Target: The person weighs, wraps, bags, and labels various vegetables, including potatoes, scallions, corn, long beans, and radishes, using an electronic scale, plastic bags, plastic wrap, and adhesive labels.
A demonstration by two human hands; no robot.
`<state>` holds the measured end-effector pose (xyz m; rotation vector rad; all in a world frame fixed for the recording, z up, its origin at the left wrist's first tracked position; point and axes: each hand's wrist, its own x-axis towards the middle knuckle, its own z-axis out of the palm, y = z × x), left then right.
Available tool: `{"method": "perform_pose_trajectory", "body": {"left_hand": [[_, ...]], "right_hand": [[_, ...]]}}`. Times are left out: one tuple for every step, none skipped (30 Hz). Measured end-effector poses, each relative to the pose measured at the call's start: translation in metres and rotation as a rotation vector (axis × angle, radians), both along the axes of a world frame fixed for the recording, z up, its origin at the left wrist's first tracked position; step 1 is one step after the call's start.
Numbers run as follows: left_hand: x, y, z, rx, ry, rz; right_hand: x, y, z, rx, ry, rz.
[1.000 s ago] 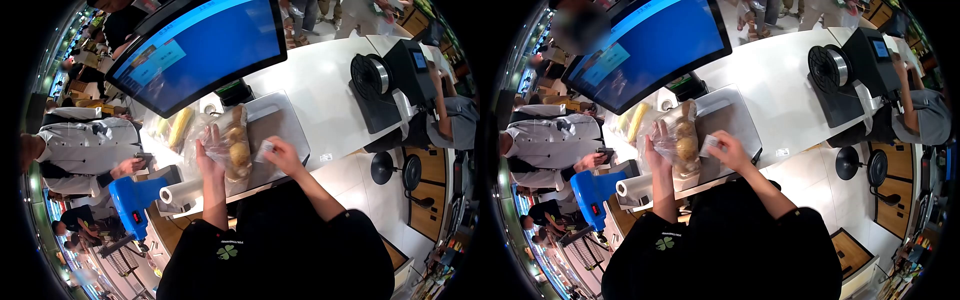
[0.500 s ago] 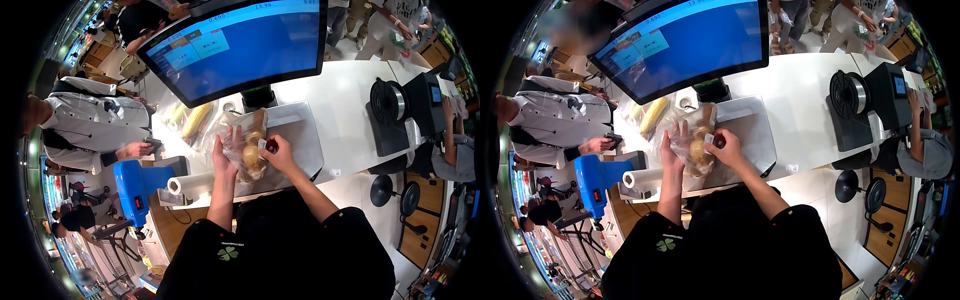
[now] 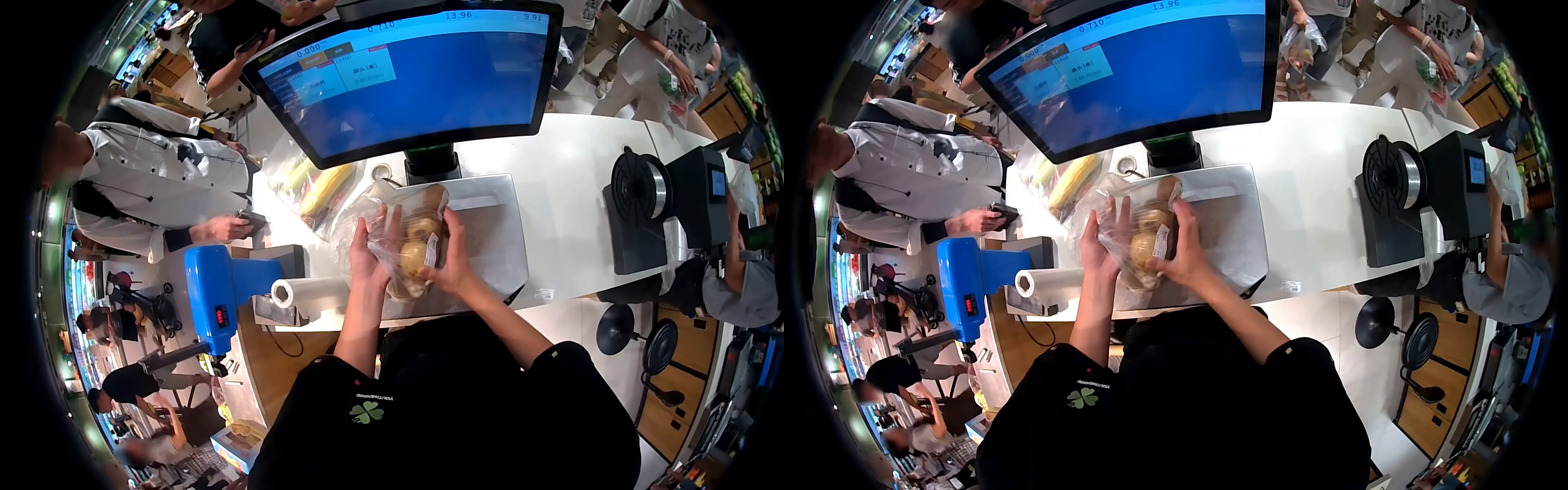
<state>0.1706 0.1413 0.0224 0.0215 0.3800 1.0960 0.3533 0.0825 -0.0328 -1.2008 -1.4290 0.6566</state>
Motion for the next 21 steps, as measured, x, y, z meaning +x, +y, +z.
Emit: {"method": "perform_pose_trajectory", "body": {"left_hand": [[0.002, 0.001, -0.001, 0.003, -0.003, 0.009], [0.004, 0.000, -0.002, 0.008, -0.010, 0.017], [0.005, -0.002, -0.003, -0.008, -0.029, 0.014], [0.005, -0.003, -0.002, -0.024, -0.047, 0.015], [0.006, -0.003, -0.001, -0.017, -0.049, 0.038], [0.009, -0.005, 0.002, -0.038, 0.011, 0.036], [0.010, -0.009, 0.004, -0.062, 0.072, 0.037], [0.015, -0.009, 0.004, -0.054, 0.132, 0.086], [0.019, -0.012, 0.007, -0.047, 0.130, 0.117], [0.023, -0.018, 0.013, 0.046, 0.313, 0.109], [0.023, -0.021, 0.020, 0.137, 0.495, 0.099], [0.022, -0.023, 0.026, 0.144, 0.490, 0.125], [0.020, -0.027, 0.031, 0.463, 0.928, -0.011], [0.020, -0.033, 0.032, 0.773, 1.365, -0.161], [0.021, -0.038, 0.019, 1.092, 1.718, -0.011], [0.026, -0.044, 0.031, 1.277, 1.894, -0.016], [0.033, -0.048, 0.047, 1.465, 2.074, -0.029], [0.050, -0.047, 0.052, 0.998, 1.357, 0.053], [0.044, -0.047, 0.061, 0.986, 1.369, 0.083], [0.038, -0.047, 0.070, 1.337, 1.626, 0.212], [0.032, -0.046, 0.079, 1.692, 1.871, 0.345]], "right_hand": [[-0.004, -0.009, -0.006, 0.067, -0.124, 0.026], [-0.006, -0.020, -0.010, 0.073, -0.131, 0.034], [-0.007, -0.031, -0.021, 0.017, -0.136, 0.054], [-0.008, -0.036, -0.022, -0.038, -0.139, 0.078], [-0.006, -0.036, -0.024, -0.030, -0.142, 0.101], [-0.005, -0.035, -0.018, 0.024, -0.244, 0.082], [-0.009, -0.037, -0.006, 0.080, -0.340, 0.066], [-0.021, -0.048, 0.006, 0.051, -0.320, 0.166], [-0.026, -0.064, 0.018, 0.040, -0.343, 0.223], [-0.021, -0.079, 0.037, 0.022, -0.387, 0.323], [-0.012, -0.084, 0.054, 0.005, -0.435, 0.419], [-0.001, -0.077, 0.065, 0.021, -0.444, 0.439], [0.011, -0.070, 0.073, 0.061, -0.405, 0.367], [0.019, -0.062, 0.082, 0.098, -0.367, 0.299], [0.018, -0.042, 0.096, 0.088, -0.318, 0.178], [0.020, -0.019, 0.100, 0.073, -0.394, 0.187], [0.022, 0.002, 0.101, 0.065, -0.468, 0.194], [0.023, 0.016, 0.090, 0.066, -0.328, 0.380], [0.019, 0.028, 0.080, 0.060, -0.187, 0.564], [0.018, 0.032, 0.070, 0.012, -0.097, 0.673], [0.015, 0.032, 0.064, -0.052, -0.057, 0.712]]}}
